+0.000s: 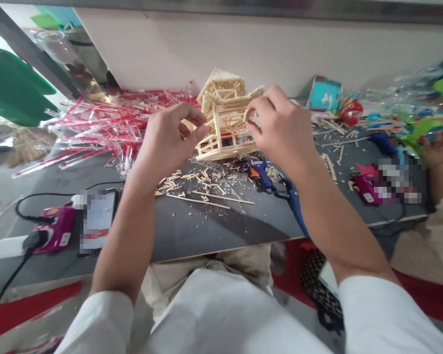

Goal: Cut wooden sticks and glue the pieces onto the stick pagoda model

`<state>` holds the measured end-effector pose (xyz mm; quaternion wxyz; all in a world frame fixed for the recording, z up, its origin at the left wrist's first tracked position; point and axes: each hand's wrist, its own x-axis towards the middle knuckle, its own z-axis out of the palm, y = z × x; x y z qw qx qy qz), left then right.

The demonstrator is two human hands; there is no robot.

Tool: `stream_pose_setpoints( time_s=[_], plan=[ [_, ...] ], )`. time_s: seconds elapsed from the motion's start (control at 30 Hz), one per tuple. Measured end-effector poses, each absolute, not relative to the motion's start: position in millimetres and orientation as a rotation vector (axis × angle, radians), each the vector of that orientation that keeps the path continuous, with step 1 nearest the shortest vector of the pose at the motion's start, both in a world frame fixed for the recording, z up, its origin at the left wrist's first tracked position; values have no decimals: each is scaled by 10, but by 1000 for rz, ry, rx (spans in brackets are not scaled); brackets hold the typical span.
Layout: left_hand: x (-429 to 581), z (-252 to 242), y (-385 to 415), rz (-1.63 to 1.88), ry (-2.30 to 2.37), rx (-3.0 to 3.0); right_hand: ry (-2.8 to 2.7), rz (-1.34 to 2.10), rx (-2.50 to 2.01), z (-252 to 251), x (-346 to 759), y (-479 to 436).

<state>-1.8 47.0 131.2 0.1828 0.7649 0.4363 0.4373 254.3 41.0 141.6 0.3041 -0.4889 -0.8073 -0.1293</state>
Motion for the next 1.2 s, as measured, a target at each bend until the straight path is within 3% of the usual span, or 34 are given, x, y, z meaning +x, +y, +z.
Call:
stream_pose_setpoints(
  time_s=[0.33, 0.6, 0.8, 1.2],
  plan=[
    [326, 1335, 677, 1319, 1048, 2149, -2171, -236, -1334, 1382, 2422, 563],
    [441, 1233, 798, 1236, 1219, 2485, -2256, -508, -1552, 1457, 2297, 534],
    [513, 1205, 832, 1278, 1081, 2122, -2119, -249, -1345, 1315, 2357, 629],
    [533, 1185, 906, 1287, 982, 1865, -2075, -184, -1291, 1272, 2528, 709]
  ],
)
